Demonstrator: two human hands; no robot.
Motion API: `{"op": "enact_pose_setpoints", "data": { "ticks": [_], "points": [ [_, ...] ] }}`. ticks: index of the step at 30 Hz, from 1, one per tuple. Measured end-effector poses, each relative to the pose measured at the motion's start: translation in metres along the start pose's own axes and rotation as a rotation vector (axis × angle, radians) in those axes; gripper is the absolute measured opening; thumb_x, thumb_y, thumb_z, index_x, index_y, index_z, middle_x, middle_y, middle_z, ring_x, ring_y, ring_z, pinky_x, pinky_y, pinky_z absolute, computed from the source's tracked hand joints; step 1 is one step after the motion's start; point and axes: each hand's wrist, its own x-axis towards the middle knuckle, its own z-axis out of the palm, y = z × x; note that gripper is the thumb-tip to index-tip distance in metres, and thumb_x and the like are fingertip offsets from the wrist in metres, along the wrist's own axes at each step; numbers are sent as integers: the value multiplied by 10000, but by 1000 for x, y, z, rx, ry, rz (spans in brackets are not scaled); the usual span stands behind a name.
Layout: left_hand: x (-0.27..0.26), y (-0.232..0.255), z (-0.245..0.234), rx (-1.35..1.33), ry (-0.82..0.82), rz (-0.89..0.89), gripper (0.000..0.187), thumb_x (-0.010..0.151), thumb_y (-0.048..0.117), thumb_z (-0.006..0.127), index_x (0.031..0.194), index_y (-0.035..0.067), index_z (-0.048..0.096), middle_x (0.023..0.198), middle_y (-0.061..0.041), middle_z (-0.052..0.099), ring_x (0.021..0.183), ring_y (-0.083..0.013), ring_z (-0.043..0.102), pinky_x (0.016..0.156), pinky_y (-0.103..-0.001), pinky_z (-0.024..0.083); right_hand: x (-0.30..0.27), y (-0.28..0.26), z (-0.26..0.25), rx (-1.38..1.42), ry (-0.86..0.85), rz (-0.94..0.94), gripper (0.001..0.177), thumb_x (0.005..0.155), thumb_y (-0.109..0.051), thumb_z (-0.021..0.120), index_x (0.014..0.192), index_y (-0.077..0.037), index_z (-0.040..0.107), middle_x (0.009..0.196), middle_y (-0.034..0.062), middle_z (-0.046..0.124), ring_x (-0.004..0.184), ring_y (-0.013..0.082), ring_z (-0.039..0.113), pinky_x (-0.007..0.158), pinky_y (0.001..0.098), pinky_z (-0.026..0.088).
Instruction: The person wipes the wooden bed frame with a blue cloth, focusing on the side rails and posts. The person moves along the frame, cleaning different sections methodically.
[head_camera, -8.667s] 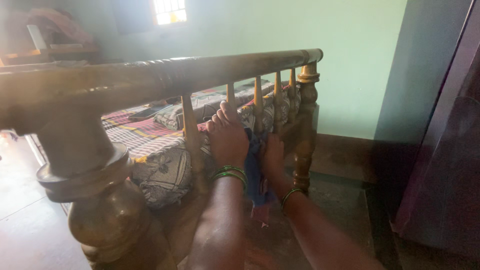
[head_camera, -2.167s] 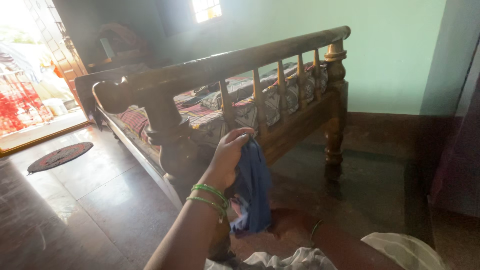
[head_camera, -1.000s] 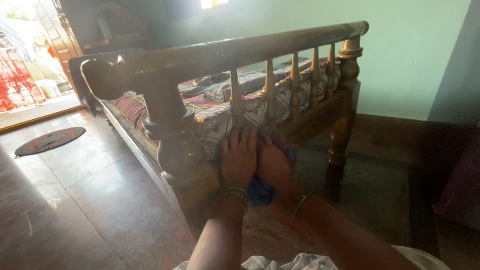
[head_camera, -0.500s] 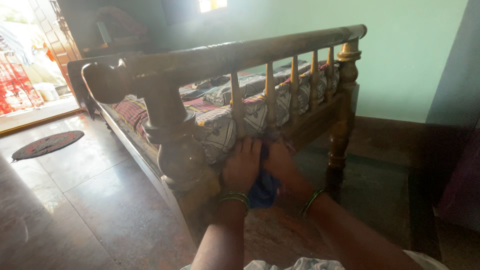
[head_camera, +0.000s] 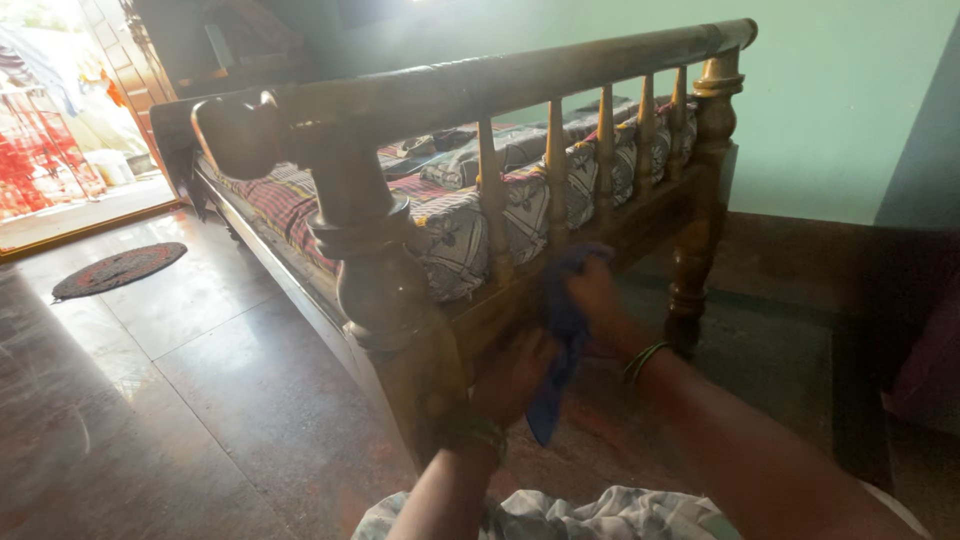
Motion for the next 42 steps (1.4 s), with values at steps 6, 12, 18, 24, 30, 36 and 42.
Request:
{"op": "enact_pose_setpoints", "data": {
  "ticks": [6,12,18,24,30,36,42],
  "points": [
    [-28,-58,118,9,-90,-335,885,892,117,763,1475,-97,131,1146,-280,639,1028,-397,670,872,-457,555,-47,5,45,-154,-228,-576,268,787,-131,762,1022,-14,709,972,173,711,908,326,700,800,433,549],
    [-11,-52,127,-679,328,-536,887,885,146,753,1501,-79,155,1136,-266,673,1012,-373,695,860,-441,574,-125,-92,58,215,-320,-665,335,863,-101,684,1189,-31,654,1106,174,687,1050,330,659,916,421,511],
    [-5,-51,153,-1020,585,-659,809,892,158,721,1483,-66,216,1154,-258,679,1038,-378,689,866,-440,570,-153,-83,45,-303,-244,-964,461,794,-143,748,1251,-160,691,1182,240,663,1260,545,493,1163,580,204],
    [-22,-103,176,-1064,625,-825,735,898,169,690,1465,-54,278,1172,-249,684,1064,-382,682,873,-440,567,-119,-15,40,-184,-41,-838,378,918,-127,704,1296,-120,688,1142,151,724,1176,412,631,1245,598,194],
    [25,-156,205,-1148,402,-887,667,905,181,659,1446,-41,339,1191,-241,690,1091,-386,676,879,-440,563,-82,28,45,-40,170,-646,196,918,-73,655,1102,-9,629,1142,236,595,1052,416,588,967,461,456],
    [113,-159,286,-1204,214,-854,606,911,193,627,1428,-28,400,1209,-232,695,1117,-390,669,886,-439,560,4,75,18,97,315,-436,197,930,-44,638,1119,11,641,1107,219,594,1029,397,596,933,445,476],
    [223,-136,337,-1241,139,-740,556,918,204,596,1410,-15,461,1227,-223,701,1144,-394,663,892,-439,556,118,147,-40,-148,539,-806,249,919,5,596,1162,45,627,1226,298,566,1097,444,575,967,460,451]
  ]
}}
